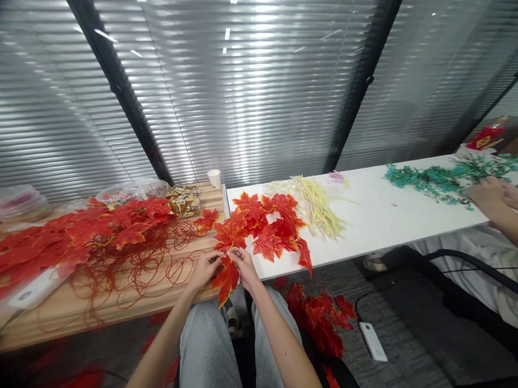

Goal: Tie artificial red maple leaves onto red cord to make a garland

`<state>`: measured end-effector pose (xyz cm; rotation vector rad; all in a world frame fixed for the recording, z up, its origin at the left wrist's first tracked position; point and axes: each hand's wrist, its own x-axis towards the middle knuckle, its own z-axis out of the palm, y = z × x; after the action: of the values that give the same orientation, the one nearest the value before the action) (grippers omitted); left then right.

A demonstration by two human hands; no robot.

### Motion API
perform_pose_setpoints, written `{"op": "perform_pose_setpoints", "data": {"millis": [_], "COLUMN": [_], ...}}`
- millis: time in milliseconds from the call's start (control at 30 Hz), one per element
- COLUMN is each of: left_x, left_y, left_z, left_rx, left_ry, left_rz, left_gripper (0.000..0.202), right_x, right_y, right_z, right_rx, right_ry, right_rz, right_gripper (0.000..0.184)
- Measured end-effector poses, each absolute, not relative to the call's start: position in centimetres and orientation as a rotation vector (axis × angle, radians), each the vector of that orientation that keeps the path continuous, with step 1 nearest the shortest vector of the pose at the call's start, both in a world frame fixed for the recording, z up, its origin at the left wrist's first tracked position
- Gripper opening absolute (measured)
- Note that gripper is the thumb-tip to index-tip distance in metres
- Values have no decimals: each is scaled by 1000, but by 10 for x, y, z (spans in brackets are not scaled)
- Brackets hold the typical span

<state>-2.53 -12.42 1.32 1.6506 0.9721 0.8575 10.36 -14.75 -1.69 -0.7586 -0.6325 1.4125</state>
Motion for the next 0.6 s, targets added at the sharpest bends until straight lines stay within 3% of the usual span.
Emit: {"op": "perform_pose_setpoints", "data": {"millis": [600], "left_x": [-26], "left_y": [-122], "left_z": [10], "left_rx": [1623], "left_ry": [948], "left_rz": [864], "left_gripper": [20], "right_x": [103], "right_y": [-149], "right_z": [-15], "right_rx": [-794], "right_ry": [-630], "right_rz": [1301], "right_gripper": [14]}}
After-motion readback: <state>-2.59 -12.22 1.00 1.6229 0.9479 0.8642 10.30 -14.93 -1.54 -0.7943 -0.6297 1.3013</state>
